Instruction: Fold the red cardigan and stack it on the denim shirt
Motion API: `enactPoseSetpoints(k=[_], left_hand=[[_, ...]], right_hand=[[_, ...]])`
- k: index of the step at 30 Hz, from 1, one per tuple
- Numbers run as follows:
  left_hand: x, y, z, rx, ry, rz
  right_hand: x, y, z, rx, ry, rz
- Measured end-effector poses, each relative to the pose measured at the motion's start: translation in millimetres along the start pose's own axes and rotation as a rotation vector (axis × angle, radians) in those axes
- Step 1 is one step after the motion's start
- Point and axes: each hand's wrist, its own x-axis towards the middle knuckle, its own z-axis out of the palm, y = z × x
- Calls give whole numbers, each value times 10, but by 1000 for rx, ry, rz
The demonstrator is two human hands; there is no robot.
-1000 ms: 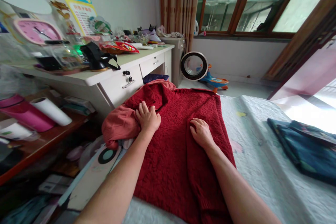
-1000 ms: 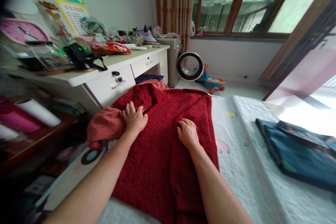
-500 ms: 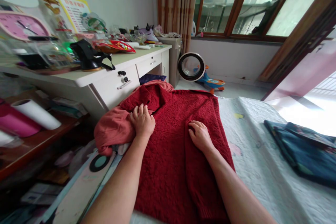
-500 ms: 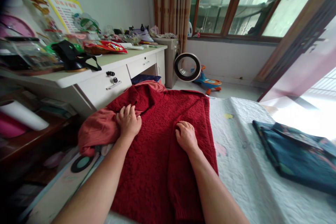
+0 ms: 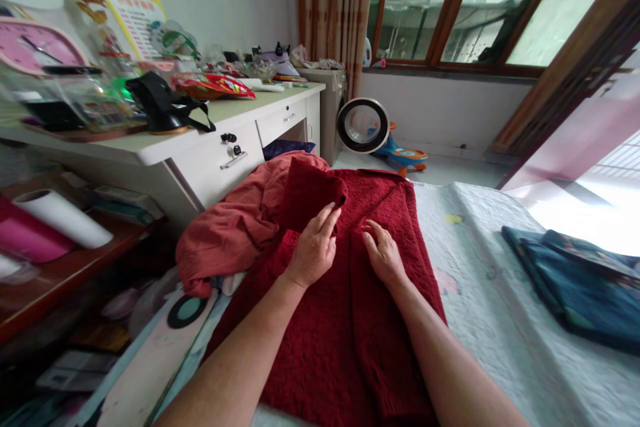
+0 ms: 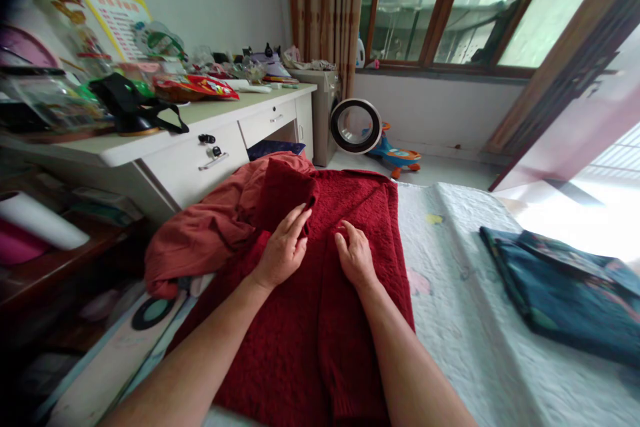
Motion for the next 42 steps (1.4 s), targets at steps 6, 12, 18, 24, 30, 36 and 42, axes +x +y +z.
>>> enactPoseSetpoints(k=[6,12,18,24,30,36,42], left_hand=[[-90,113,174,-332,-194,-7],[-151,54,225,-331,-194,-24],[-130,-3,195,-43,-46,-27],[-142,-38,196,183,102,-137],[-170,-210,360,154,-39,-122],[-153,-224,397,105,-100,-100],[-167,-165,284,249,-40,-167]], right_hand=[[5,-28,-44,177,-10,109],[0,19,3,103,50,128],[16,27,-18,120,142,46],[98,94,-187,93,452,96],[176,227,-364,68,533,191],[143,113,-393,-383,449,90],[84,-14,-264,-407,-70,-83]])
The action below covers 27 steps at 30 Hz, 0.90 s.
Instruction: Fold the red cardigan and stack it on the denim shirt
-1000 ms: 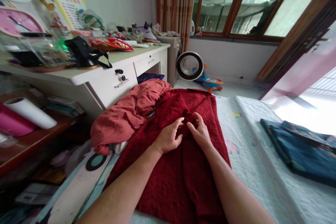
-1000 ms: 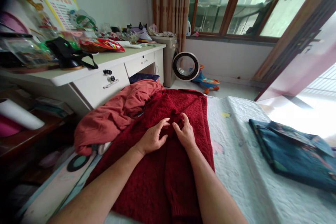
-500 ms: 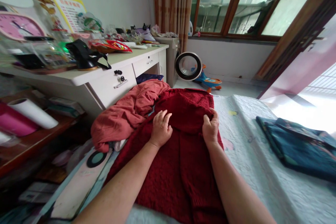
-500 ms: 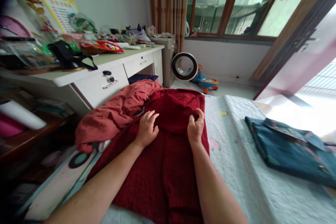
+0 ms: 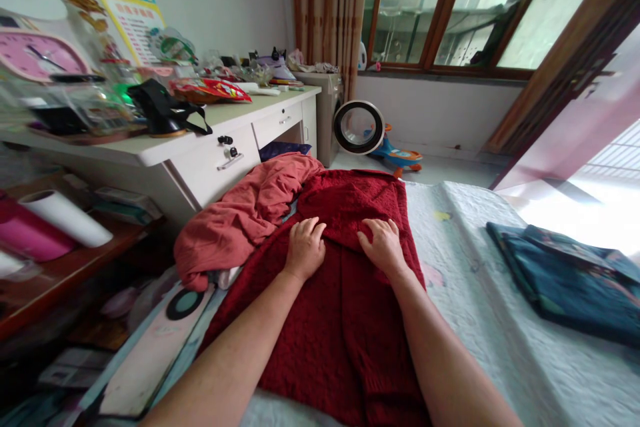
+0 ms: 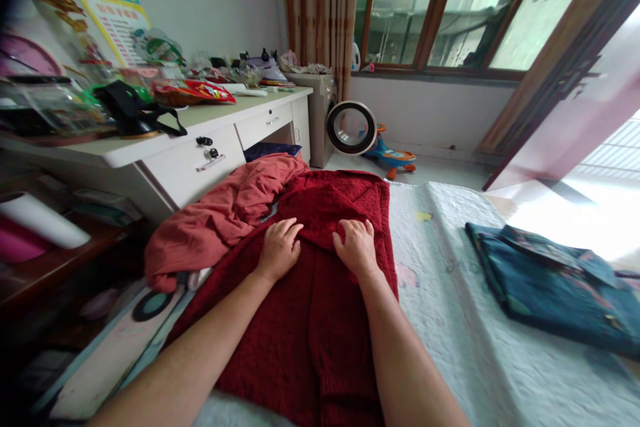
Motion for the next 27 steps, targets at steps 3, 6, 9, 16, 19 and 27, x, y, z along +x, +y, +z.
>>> enactPoseSetpoints(k=[3,6,9,16,19,27], left_hand=[[-11,-34,-31,109,42,-74],[-6,-68,-42,228,11,-133],[10,-94,-96,339,-60,-170],[-11,-271,-517,429,-299,-247],[-77,-310,-697,450,-357,-267],[-255,-282,-978,399,-507,-344]], right_hand=[[-19,-12,9,-49,-221,-18],[-23,-1,-37,-86,-338,-25],[-1,27,-102,-85,-377,-8],[95,174,-219,71,-178,76],[129,275,-289,202,25,145],[200,603,-471,553,351,419]])
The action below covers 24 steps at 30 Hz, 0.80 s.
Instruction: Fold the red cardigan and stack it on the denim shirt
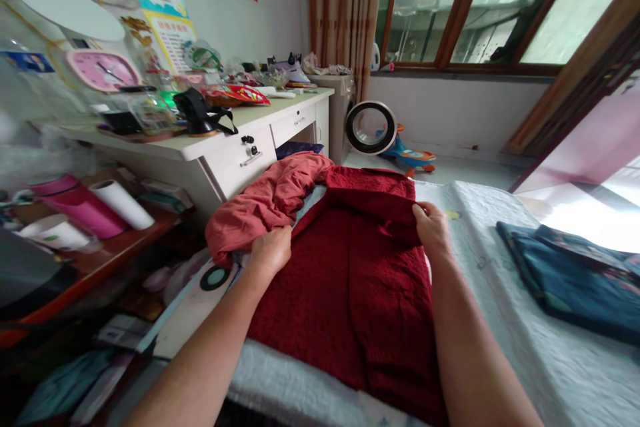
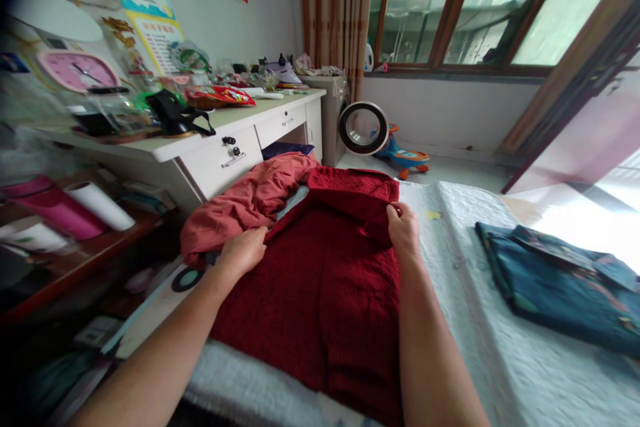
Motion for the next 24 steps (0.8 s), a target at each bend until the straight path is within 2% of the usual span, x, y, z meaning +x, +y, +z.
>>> enactPoseSetpoints(k=[4,9,13,15,17,20,22,24], left_hand=[[-78,67,-67,-131,-10,84],[-113,313,-95,-368,22,244],[-139,531,-48,-564,-40,289],[-176,614,-16,-591,-101,304],[-232,671,8,-563,-157,365],[-331,711,1,-468,-196,492],[-387,711,-37,-397,-213,534],[-422,688,-96,-347,-247,553]], right_hand=[[9,-17,-68,214,4,139],[39,-75,-172,520,41,345],[109,35,-284,635,99,386],[115,129,-325,445,116,387],[94,200,-335,68,179,331],[33,209,-267,-420,303,90],[-15,162,-172,-543,298,-100],[-72,113,-53,-586,186,-250]])
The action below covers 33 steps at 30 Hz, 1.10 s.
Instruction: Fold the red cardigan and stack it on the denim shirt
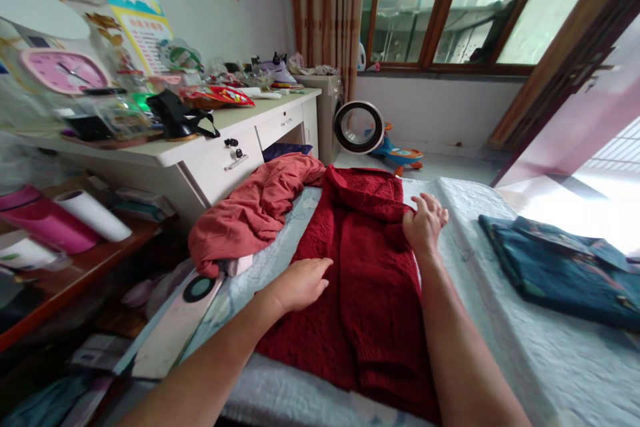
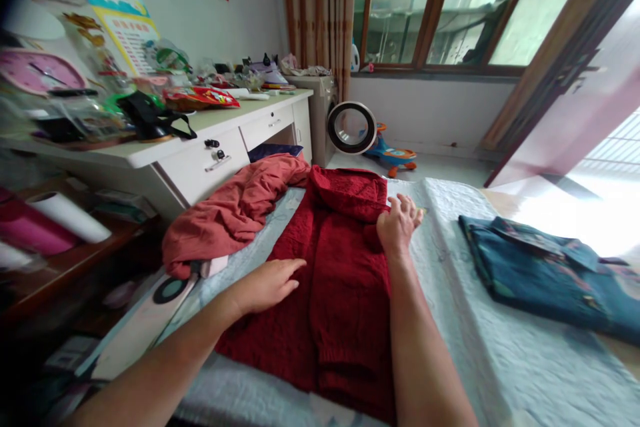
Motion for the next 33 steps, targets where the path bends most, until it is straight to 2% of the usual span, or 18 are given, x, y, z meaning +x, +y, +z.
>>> enactPoseSetpoints(k=[3,6,9,12,15,20,22,25,29,33], left_hand=[[-55,-30,-107,-15,-11,24],[-80,-140,-198,-55,75,13],[-91,-268,-215,-54,161,-24],[-123,-313,-156,-18,196,-36],[-186,-255,-80,98,201,-68],[-270,-148,-44,271,151,-235],[-277,-133,-74,238,155,-247],[-273,-85,-156,150,226,-210],[-250,90,-238,22,311,-143],[-174,302,-109,-93,284,-69]], right_hand=[[-116,-132,108,-3,-232,-160],[-234,-169,204,-76,-449,-189],[-282,-133,247,-158,-519,-187],[-267,-76,238,-212,-486,-164],[-237,-44,204,-195,-444,-127],[-156,-64,126,-27,-264,-43],[-103,-74,90,68,-187,-19],[-23,-61,34,217,-87,15],[56,45,-24,340,32,134],[108,232,-61,339,123,265]])
